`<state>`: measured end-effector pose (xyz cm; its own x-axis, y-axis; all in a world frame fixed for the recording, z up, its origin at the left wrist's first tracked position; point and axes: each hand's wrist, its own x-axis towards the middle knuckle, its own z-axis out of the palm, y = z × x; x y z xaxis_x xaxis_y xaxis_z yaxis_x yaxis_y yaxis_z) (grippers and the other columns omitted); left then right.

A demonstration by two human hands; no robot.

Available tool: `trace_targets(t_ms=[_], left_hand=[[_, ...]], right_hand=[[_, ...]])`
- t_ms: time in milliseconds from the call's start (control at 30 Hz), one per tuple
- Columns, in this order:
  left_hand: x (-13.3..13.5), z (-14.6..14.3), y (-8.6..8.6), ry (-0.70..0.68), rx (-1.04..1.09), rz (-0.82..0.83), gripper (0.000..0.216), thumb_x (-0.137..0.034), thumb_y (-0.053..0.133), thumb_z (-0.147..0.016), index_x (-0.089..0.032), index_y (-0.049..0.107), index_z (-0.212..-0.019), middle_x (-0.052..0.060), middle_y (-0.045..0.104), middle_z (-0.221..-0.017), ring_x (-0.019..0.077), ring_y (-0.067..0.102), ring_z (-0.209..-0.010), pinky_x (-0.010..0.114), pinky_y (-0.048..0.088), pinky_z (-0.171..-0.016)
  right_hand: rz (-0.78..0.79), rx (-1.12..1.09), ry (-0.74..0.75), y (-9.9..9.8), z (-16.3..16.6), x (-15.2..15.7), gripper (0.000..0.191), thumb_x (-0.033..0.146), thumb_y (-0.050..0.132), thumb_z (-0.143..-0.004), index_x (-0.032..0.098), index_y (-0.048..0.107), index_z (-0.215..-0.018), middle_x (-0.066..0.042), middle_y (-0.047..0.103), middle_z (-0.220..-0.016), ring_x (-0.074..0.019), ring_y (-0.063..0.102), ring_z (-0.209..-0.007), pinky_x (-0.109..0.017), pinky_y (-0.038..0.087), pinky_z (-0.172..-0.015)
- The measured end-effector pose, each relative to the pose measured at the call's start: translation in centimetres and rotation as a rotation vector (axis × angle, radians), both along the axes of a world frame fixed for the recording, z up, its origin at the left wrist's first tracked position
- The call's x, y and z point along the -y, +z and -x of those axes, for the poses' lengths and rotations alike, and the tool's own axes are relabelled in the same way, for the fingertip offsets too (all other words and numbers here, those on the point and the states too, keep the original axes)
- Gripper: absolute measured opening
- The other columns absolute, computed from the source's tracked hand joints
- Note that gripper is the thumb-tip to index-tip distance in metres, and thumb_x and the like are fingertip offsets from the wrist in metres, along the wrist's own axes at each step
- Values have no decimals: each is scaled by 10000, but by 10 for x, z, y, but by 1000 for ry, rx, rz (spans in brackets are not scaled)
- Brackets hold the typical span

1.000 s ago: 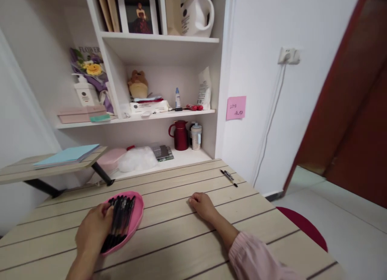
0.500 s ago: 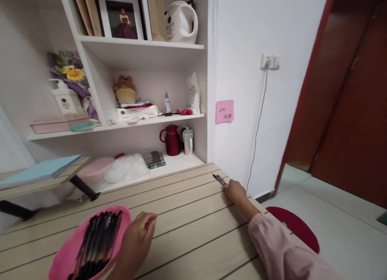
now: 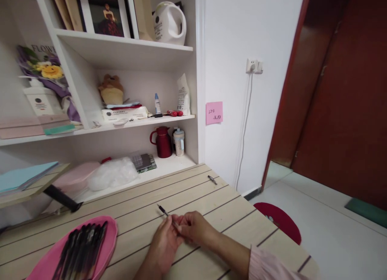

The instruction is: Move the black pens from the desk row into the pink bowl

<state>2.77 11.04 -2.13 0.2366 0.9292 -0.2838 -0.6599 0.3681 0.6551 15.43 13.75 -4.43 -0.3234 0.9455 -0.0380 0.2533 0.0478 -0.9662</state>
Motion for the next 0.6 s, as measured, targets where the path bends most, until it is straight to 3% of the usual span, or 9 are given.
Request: trace_targets(t_ms=[67,100,200,267,400,600], left_hand=[[3,3,0,28,29,34,102,-244,607,-741,-176,532,-729,29,632,-721,197,633,-796,338,460,-736],[4,5,0,56,22,52,100,-236,604,-745,-180,524,-723,13,613,-671,190,635,-751,332,464,-711],[7,9,0,110,-41,60,113,-249,606,-746,-189,511,-729,-37,529,-548,124,574,-522,258,447,-557],[8,10,-1,113,-75,43,141,-282,613,-739,-189,509,-727,-61,476,-504,68,463,-392,187,357,-427],[8,8,-5,78,-106,-9,234,-384,629,-705,-184,508,-710,-63,449,-486,31,348,-321,150,190,-326],[4,5,-10,51,-219,-63,333,-497,625,-663,-192,492,-677,-56,453,-448,32,287,-275,155,142,-278]], right_hand=[[-55,73,-18,4,-15,-8,213,343,566,-691,176,522,-566,47,504,-434,-83,445,-414,-189,298,-415],[-110,155,-95,8,-29,-16,195,320,576,-681,175,527,-560,38,520,-450,-90,461,-439,-194,308,-433],[-273,500,-561,22,-84,-50,123,221,549,-681,177,527,-569,-15,592,-569,-128,519,-564,-220,331,-509],[-268,573,-690,27,-117,-70,83,206,498,-711,162,554,-670,-87,628,-711,-173,546,-665,-254,331,-540],[-241,650,-767,21,-147,-91,135,233,497,-719,135,570,-775,-149,623,-808,-225,562,-751,-283,325,-552],[-210,693,-769,9,-141,-104,112,227,534,-700,143,598,-737,-153,630,-837,-237,578,-806,-285,348,-589]])
